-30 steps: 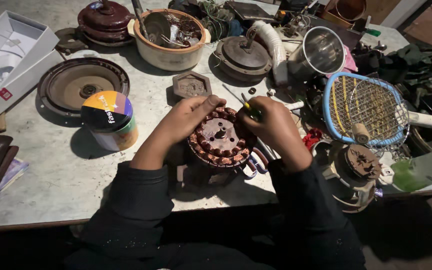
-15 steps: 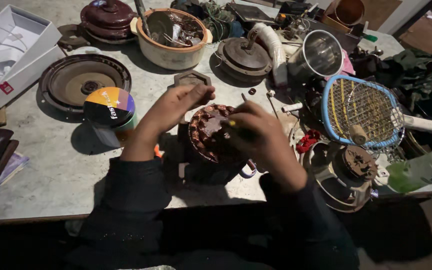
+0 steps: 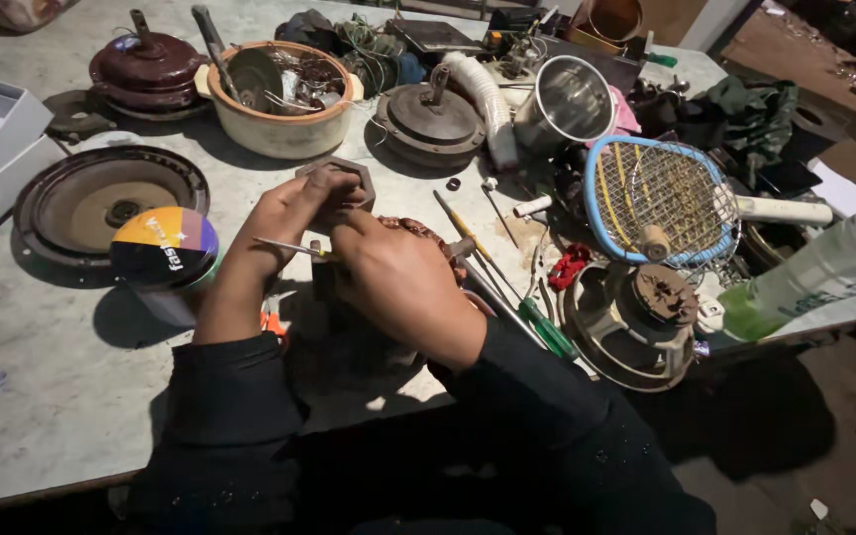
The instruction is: The person uses a screwdriver, hammer, and scissors to manipulate and remove copper windings from a cylindrical electrical component. They repeatedly pry, strike, and cut the windings while rotating the component to access different sections.
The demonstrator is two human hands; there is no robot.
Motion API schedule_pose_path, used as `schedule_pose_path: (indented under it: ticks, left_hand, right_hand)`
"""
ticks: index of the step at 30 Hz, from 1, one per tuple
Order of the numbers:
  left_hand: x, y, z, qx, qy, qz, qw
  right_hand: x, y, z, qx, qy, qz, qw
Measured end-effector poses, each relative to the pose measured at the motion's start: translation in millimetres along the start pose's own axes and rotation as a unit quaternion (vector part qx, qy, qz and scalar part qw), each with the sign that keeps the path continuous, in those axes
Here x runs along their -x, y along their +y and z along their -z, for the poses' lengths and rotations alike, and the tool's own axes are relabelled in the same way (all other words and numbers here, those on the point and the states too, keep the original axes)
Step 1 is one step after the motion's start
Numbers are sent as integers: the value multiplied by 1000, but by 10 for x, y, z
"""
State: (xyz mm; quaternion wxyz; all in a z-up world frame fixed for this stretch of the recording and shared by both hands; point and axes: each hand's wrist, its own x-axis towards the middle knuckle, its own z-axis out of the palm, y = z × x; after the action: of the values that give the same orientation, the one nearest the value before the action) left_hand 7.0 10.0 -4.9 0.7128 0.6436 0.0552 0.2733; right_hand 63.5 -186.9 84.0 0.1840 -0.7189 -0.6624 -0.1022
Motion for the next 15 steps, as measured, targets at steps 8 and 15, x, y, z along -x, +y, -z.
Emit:
schedule_pose_path:
  ticks: [8,15]
  left_hand:
    - [15,-16,-22,1,-30,-15,999]
    - [35,-7,-245,-102,-80,15,991]
  right_hand:
    - [141,21,-40,-55,52,23,997]
    - [326,-63,-9,-106,144,74,981]
